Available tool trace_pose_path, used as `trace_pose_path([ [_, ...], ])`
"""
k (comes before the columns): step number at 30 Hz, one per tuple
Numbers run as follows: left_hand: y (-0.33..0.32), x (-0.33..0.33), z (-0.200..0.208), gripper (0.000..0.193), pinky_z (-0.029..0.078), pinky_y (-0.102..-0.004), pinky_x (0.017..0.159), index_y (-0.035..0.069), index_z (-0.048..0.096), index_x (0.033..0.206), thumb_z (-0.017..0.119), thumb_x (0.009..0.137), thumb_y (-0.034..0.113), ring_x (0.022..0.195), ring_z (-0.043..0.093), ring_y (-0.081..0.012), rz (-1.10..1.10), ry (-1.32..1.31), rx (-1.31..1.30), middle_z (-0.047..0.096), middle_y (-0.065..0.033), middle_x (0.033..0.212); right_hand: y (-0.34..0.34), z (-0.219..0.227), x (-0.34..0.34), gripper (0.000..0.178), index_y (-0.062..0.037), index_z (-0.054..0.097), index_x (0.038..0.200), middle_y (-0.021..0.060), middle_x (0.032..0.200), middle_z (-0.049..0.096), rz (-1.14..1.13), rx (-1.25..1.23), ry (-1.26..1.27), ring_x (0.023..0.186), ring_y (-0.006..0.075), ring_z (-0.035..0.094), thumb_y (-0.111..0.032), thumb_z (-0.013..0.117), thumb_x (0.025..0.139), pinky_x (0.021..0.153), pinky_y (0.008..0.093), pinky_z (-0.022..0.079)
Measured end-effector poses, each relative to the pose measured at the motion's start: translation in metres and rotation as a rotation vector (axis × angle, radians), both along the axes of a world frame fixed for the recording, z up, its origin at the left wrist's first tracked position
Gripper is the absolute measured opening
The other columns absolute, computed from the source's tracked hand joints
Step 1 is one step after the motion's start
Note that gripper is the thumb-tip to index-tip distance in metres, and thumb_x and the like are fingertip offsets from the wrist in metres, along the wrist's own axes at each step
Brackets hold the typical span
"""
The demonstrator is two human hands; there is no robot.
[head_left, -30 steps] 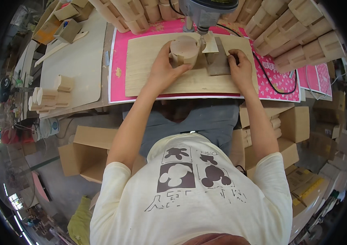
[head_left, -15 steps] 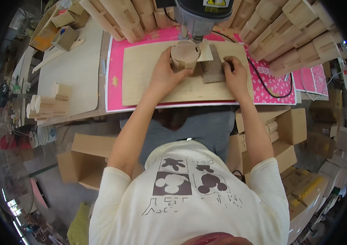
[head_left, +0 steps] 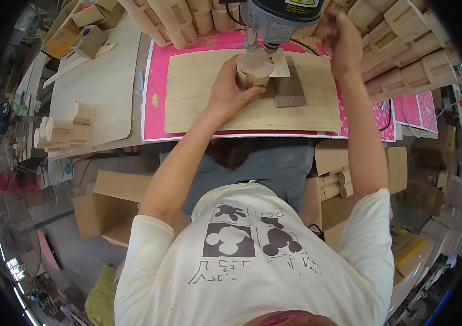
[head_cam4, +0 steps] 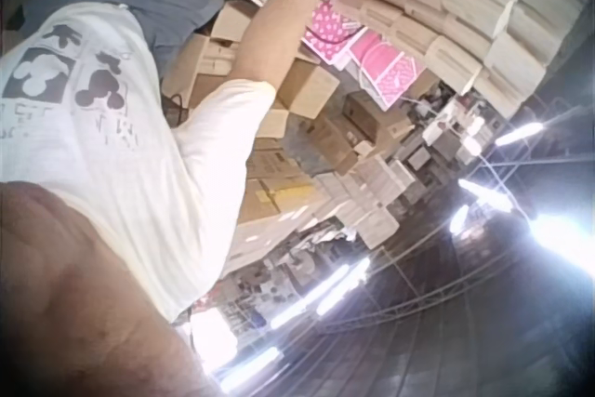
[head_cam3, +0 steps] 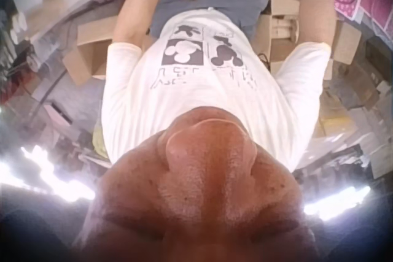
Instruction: Drill a hole into cylindrical wooden blocks using a drill press.
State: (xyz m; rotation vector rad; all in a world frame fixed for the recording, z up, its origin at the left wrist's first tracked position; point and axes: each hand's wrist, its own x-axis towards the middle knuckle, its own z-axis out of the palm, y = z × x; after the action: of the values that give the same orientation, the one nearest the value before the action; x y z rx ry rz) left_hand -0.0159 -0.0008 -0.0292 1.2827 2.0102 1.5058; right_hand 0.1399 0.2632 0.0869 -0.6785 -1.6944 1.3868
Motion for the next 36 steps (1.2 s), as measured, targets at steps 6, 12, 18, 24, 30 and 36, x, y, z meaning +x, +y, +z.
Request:
trace_pose_path([
  [6, -0.001, 0.004, 0.007, 0.091, 0.054, -0.0435, 0.119, 0.001, 0.05, 0.163, 0.1, 0.088, 0.019, 0.141, 0.066, -0.0291, -0.066, -0.076, 0.083, 0.069, -0.0182, 0.15, 0.03, 0.058, -0.046, 0.047, -0.0017, 0.071, 0.15, 0.0112, 0.137, 0.074, 0.059, 0.003, -0.001, 0.111, 0.0203, 0.071, -0.032, 0.048, 0.124, 0.096, 0.0359, 0.056],
  [12, 0.008, 0.012, -0.003, 0.097, 0.053, -0.0497, 0.12, 0.005, 0.063, 0.15, 0.105, 0.068, 0.035, 0.138, 0.065, -0.0415, 0.117, 0.004, 0.09, 0.069, -0.0227, 0.144, 0.07, 0.043, -0.003, 0.044, 0.0002, 0.063, 0.159, 0.0156, 0.153, 0.067, 0.195, 0.474, -0.053, 0.128, 0.0278, 0.069, -0.02, 0.046, 0.123, 0.109, 0.0409, 0.055],
  [18, 0.014, 0.003, -0.017, 0.097, 0.053, -0.0517, 0.116, 0.004, 0.064, 0.146, 0.105, 0.064, 0.036, 0.134, 0.065, -0.0456, 0.099, 0.096, 0.115, 0.07, -0.0234, 0.138, 0.048, 0.008, 0.053, 0.042, 0.0024, 0.062, 0.158, 0.0168, 0.148, 0.067, -0.043, 0.843, -0.306, 0.122, 0.0284, 0.068, -0.013, 0.047, 0.123, 0.104, 0.0422, 0.056],
  [24, 0.027, 0.002, -0.033, 0.1, 0.052, -0.0519, 0.118, 0.002, 0.063, 0.147, 0.106, 0.062, 0.034, 0.135, 0.064, -0.0464, 0.075, 0.09, 0.128, 0.069, -0.025, 0.14, -0.026, -0.016, 0.051, 0.04, 0.0081, 0.065, 0.148, 0.0178, 0.146, 0.068, -0.08, 0.25, 0.052, 0.117, 0.0275, 0.072, -0.023, 0.053, 0.125, 0.098, 0.0395, 0.062],
  [30, 0.021, 0.002, -0.029, 0.105, 0.05, -0.0525, 0.12, 0.003, 0.059, 0.152, 0.103, 0.062, 0.036, 0.139, 0.061, -0.047, 0.065, 0.08, 0.155, 0.065, -0.0255, 0.146, -0.016, 0.058, 0.005, 0.046, -0.0001, 0.074, 0.139, 0.0274, 0.124, 0.079, 0.022, 0.304, 0.137, 0.109, 0.0459, 0.076, -0.036, 0.071, 0.11, 0.095, 0.0535, 0.061],
  [36, 0.026, 0.001, -0.031, 0.11, 0.049, -0.0529, 0.121, 0.0, 0.058, 0.156, 0.102, 0.062, 0.036, 0.139, 0.061, -0.0466, 0.036, 0.004, 0.204, 0.066, -0.0258, 0.145, 0.018, 0.085, -0.048, 0.042, -0.0037, 0.076, 0.13, 0.022, 0.116, 0.08, 0.106, 0.197, 0.141, 0.105, 0.0392, 0.076, -0.041, 0.064, 0.114, 0.09, 0.051, 0.06],
])
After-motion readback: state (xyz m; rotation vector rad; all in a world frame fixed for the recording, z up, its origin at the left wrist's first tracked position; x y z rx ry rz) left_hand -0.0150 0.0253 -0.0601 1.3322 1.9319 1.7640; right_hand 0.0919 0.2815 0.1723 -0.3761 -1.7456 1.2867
